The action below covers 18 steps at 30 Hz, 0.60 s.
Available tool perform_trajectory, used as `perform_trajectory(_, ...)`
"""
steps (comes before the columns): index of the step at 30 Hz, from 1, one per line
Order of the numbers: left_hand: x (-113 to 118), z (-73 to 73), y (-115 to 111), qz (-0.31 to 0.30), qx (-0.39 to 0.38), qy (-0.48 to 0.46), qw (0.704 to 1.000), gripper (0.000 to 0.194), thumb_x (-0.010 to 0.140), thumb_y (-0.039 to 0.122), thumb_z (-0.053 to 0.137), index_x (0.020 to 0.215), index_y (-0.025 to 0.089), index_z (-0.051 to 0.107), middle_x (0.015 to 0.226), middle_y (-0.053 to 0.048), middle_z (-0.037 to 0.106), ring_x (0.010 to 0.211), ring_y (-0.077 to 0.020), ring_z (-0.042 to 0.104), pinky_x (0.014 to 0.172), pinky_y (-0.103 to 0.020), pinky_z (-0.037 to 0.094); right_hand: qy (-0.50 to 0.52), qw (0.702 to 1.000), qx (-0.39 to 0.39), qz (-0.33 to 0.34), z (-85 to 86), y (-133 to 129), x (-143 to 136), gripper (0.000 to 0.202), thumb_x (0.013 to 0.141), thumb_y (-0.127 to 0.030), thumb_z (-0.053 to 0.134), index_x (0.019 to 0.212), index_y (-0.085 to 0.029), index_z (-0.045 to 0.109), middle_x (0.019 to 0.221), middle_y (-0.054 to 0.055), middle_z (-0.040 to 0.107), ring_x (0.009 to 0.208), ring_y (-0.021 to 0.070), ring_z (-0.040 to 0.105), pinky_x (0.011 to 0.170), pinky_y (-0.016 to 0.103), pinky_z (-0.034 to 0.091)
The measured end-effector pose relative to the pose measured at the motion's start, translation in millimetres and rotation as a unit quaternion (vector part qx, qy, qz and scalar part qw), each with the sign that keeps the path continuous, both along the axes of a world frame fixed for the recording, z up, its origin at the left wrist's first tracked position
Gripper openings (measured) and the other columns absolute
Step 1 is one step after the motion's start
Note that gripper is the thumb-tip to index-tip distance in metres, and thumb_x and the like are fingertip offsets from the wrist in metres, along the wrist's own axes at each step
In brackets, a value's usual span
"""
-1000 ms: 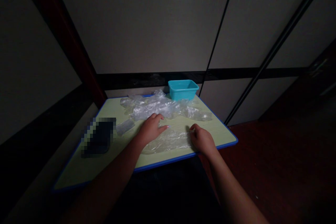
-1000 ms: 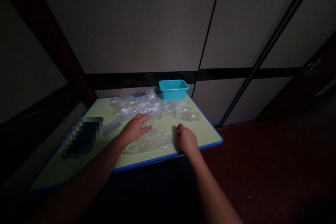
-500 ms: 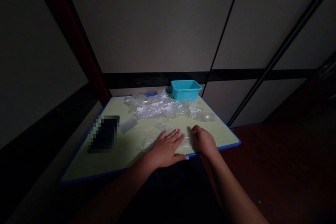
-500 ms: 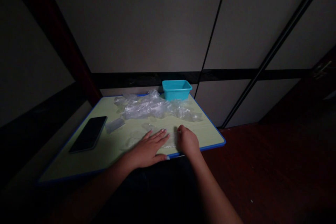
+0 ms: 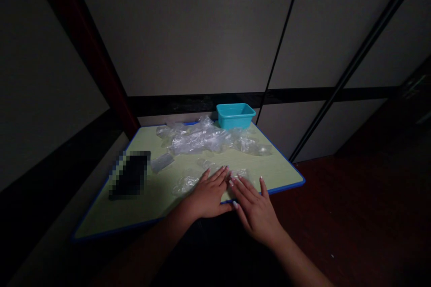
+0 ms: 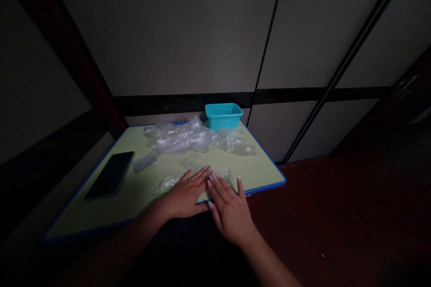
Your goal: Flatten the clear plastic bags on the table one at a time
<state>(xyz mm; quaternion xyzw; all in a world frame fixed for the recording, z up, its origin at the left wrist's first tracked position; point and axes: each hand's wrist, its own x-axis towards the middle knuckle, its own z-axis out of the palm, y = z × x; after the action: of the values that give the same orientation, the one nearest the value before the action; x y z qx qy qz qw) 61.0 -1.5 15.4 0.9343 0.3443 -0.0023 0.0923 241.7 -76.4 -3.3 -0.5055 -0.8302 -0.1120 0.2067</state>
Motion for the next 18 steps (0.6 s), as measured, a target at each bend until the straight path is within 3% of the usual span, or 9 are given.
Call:
perform_trajectory(3,1,-0.5,1,0.001,-0.006,0.006,1.000,0.092,0.079,0.066,0.047,0.148,0.015,0.015,0.155,-0.012,0.008,0.143,-0.0262,0.007,0.113,-0.051,0.005,-0.013,0.998,-0.049,0.024,-9.9,-9,-1,0.051,0.094,-0.022,0.036,0.145,-0.021,0.028,0.145,0.006,0.041,0.136,0.0194,0.029,0.110,0.048,-0.012)
perform_trajectory(7,2,1.1,0,0.001,-0.010,0.006,1.000,0.097,0.075,0.066,0.051,0.148,0.014,0.015,0.155,-0.011,0.007,0.143,-0.0264,0.006,0.113,-0.051,0.004,0.004,0.997,-0.071,0.010,-11.4,-9,-1,0.052,0.094,-0.022,0.035,0.145,-0.021,0.026,0.148,0.006,0.034,0.138,0.0190,0.025,0.109,0.050,-0.016)
perform_trajectory(13,4,5.7,-2,0.016,-0.014,0.035,0.999,0.094,0.073,0.049,0.057,0.148,0.013,0.014,0.155,-0.011,0.005,0.143,-0.0249,0.004,0.113,-0.050,0.003,0.046,0.995,-0.088,-0.009,-5.9,-5,-14,0.045,0.094,-0.031,0.040,0.137,-0.017,0.043,0.141,0.009,0.045,0.133,0.0217,0.037,0.113,0.053,0.001)
perform_trajectory(18,3,3.4,-2,0.017,-0.012,0.032,0.999,0.099,0.071,0.055,0.058,0.149,0.015,0.012,0.155,-0.010,0.003,0.143,-0.0241,0.003,0.113,-0.050,0.002,0.059,0.995,-0.056,-0.056,-14.7,-7,-14,0.045,0.093,-0.032,0.042,0.134,-0.014,0.047,0.138,0.013,0.048,0.130,0.0242,0.041,0.112,0.054,0.012)
